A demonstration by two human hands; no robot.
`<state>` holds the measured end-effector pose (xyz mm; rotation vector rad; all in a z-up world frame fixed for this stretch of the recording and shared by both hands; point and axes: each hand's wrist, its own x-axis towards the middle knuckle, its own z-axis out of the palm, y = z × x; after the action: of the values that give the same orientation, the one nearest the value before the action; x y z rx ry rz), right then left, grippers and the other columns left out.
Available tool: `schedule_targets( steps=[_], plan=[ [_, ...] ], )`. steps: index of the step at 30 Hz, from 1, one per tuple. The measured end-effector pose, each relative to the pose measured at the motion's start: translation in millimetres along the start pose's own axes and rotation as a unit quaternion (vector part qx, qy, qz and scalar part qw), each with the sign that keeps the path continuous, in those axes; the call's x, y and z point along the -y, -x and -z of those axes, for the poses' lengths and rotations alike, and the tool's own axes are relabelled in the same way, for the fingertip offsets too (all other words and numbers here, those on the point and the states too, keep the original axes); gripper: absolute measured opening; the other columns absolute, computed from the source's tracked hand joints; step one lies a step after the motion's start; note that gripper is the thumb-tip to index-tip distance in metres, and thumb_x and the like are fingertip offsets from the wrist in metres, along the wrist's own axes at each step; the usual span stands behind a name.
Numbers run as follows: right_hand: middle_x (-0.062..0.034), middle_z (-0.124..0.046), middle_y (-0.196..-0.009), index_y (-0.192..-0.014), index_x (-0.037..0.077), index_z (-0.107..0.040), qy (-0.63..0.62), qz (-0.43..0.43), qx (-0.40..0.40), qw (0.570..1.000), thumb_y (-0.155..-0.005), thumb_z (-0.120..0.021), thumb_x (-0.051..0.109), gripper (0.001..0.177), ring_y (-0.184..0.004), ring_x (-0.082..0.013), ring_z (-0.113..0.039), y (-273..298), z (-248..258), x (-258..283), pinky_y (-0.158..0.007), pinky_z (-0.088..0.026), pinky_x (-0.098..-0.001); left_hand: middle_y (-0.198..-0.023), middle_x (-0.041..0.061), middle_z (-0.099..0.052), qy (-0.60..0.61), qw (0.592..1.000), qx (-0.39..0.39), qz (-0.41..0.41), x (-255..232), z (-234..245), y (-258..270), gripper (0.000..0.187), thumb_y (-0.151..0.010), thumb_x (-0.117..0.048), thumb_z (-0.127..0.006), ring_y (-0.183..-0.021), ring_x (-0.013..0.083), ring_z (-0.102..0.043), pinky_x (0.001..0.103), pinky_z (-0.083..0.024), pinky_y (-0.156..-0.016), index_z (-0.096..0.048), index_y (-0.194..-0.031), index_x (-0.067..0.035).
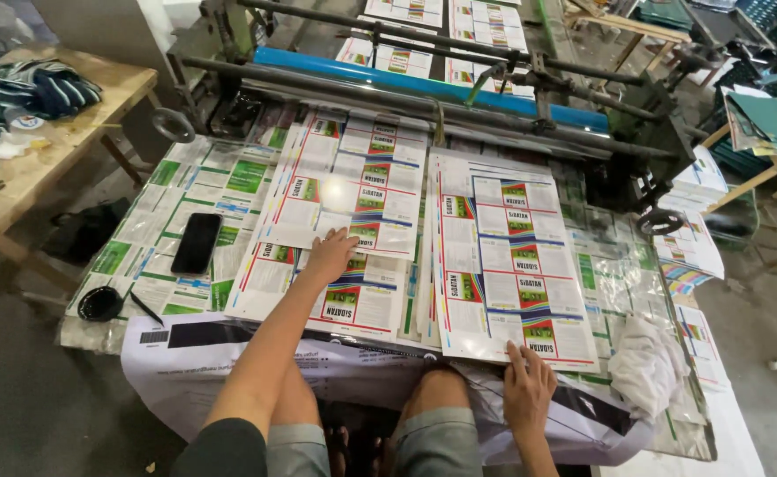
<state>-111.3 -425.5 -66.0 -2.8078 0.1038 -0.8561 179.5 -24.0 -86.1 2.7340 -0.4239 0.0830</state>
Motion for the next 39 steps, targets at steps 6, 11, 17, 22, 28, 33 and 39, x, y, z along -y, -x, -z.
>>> schedule_targets(
  steps=[6, 11, 17, 22, 28, 33, 39],
  plan=[
    [-0.0082, -0.062, -0.131, -0.137, 0.020, -0.064, 0.005, -0.001, 0.008, 1.000, -0.095, -0.061, 0.019, 0.042, -0.123, -0.0273, -0.056, -2, -2, 0, -0.108, -0.038, -0.0442, -0.164, 0.012, -0.032, -0.036, 0.999, 0.026, -0.001, -2, -9, -26, 0.052, -0.098, -0.021, -0.061, -0.150, 0.0411, -0.030, 0.070, -0.026, -0.114, -0.049, -0.148, -0.022],
    [-0.0077, -0.062, -0.132, -0.138, 0.022, -0.064, 0.007, -0.009, 0.024, 1.000, -0.096, -0.061, 0.019, 0.042, -0.123, -0.0274, -0.056, 0, 0, -6, -0.109, -0.039, -0.0446, -0.166, 0.015, -0.026, -0.009, 1.000, 0.028, -0.010, -27, -4, 16, 0.060, -0.095, -0.026, -0.065, -0.152, 0.0417, -0.024, 0.070, -0.024, -0.116, -0.045, -0.151, -0.020],
    [0.0001, -0.069, -0.128, -0.130, 0.033, -0.070, 0.047, 0.016, 0.062, 0.997, -0.096, -0.065, 0.027, 0.035, -0.116, -0.0230, -0.065, -2, -15, -36, -0.108, -0.042, -0.0498, -0.168, 0.016, -0.020, -0.019, 0.997, 0.078, -0.013, -27, -1, 130, 0.078, -0.087, -0.040, -0.075, -0.155, 0.0434, -0.018, 0.072, -0.019, -0.117, -0.041, -0.155, -0.020],
    [0.0019, -0.066, -0.125, -0.127, 0.035, -0.069, 0.039, 0.059, -0.030, 0.997, -0.107, -0.056, 0.027, 0.025, -0.119, -0.0183, -0.062, -23, -49, -81, -0.117, -0.038, -0.0488, -0.169, 0.019, -0.017, -0.026, 0.998, 0.035, -0.042, -10, -5, 159, 0.088, -0.082, -0.048, -0.078, -0.152, 0.0464, -0.019, 0.072, -0.021, -0.115, -0.038, -0.157, -0.021],
    [0.0070, -0.072, -0.124, -0.137, 0.042, -0.067, 0.153, 0.019, 0.040, 0.987, -0.116, -0.057, 0.041, 0.024, -0.120, -0.0146, -0.064, -2, -100, -83, -0.122, -0.029, -0.0591, -0.167, 0.017, -0.026, -0.039, 0.995, 0.025, -0.087, -16, 0, 162, 0.084, -0.082, -0.051, -0.075, -0.152, 0.0456, -0.026, 0.071, -0.026, -0.114, -0.043, -0.154, -0.022],
    [0.0000, -0.033, -0.167, -0.160, 0.050, -0.030, 0.120, 0.039, 0.135, 0.983, -0.092, -0.045, 0.060, 0.070, -0.152, -0.0380, -0.031, 2, -80, -66, -0.113, -0.009, -0.0826, -0.150, 0.011, -0.051, -0.002, 0.995, -0.006, -0.102, -19, 3, 165, 0.040, -0.099, -0.039, -0.061, -0.144, 0.0433, -0.041, 0.071, -0.034, -0.109, -0.060, -0.132, -0.017],
    [-0.0017, -0.014, -0.170, -0.157, 0.049, -0.021, 0.078, 0.046, 0.166, 0.982, -0.088, -0.039, 0.068, 0.074, -0.152, -0.0432, -0.015, -5, -79, -58, -0.104, -0.008, -0.0856, -0.128, 0.011, -0.065, -0.057, 0.981, -0.073, -0.172, -14, -8, 164, 0.020, -0.096, -0.011, -0.056, -0.132, 0.0377, -0.057, 0.060, -0.046, -0.104, -0.062, -0.114, -0.006]
  ],
)
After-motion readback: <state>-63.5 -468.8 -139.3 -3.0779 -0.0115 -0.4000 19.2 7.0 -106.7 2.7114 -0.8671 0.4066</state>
